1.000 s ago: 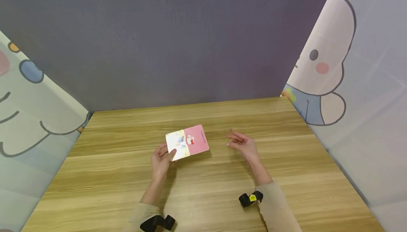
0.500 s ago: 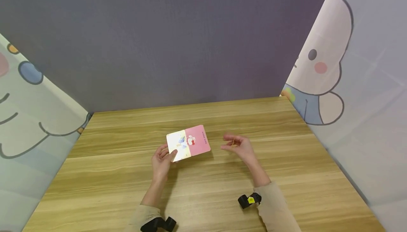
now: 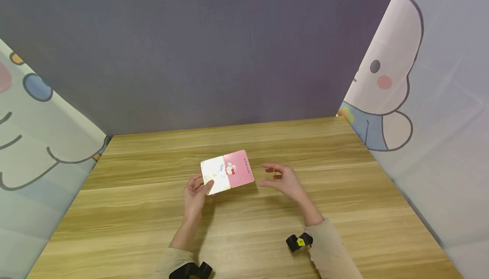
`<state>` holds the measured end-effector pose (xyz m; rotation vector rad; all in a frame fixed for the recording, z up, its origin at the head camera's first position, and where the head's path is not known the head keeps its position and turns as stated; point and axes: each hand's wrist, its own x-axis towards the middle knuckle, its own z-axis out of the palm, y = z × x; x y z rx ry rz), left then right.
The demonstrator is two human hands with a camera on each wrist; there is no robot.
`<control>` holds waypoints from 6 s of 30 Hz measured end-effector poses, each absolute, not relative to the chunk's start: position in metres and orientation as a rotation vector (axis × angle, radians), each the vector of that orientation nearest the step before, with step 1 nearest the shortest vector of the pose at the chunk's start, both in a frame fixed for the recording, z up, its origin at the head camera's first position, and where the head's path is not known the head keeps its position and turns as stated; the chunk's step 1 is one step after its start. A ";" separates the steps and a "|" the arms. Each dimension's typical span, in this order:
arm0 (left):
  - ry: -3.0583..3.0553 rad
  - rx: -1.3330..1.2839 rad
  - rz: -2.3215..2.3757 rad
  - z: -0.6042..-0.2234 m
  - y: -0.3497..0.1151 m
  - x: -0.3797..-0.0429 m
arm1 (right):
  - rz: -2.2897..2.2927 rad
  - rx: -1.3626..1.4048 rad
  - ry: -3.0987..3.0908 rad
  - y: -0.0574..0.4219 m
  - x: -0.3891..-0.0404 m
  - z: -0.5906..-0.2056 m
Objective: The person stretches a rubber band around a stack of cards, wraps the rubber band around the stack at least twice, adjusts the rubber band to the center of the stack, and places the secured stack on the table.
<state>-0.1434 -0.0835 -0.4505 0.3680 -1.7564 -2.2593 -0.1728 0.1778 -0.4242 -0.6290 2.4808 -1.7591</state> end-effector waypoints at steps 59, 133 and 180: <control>-2.042 -0.102 -2.135 -0.423 -0.077 -0.130 | -1.788 -0.503 2.043 0.153 -0.222 -0.417; -2.085 -0.099 -2.327 -0.451 -0.107 -0.139 | -0.927 -1.655 2.303 0.162 -0.215 -0.373; -1.510 0.139 -2.390 -0.514 -0.107 -0.160 | -1.531 -1.511 2.283 0.141 -0.182 -0.412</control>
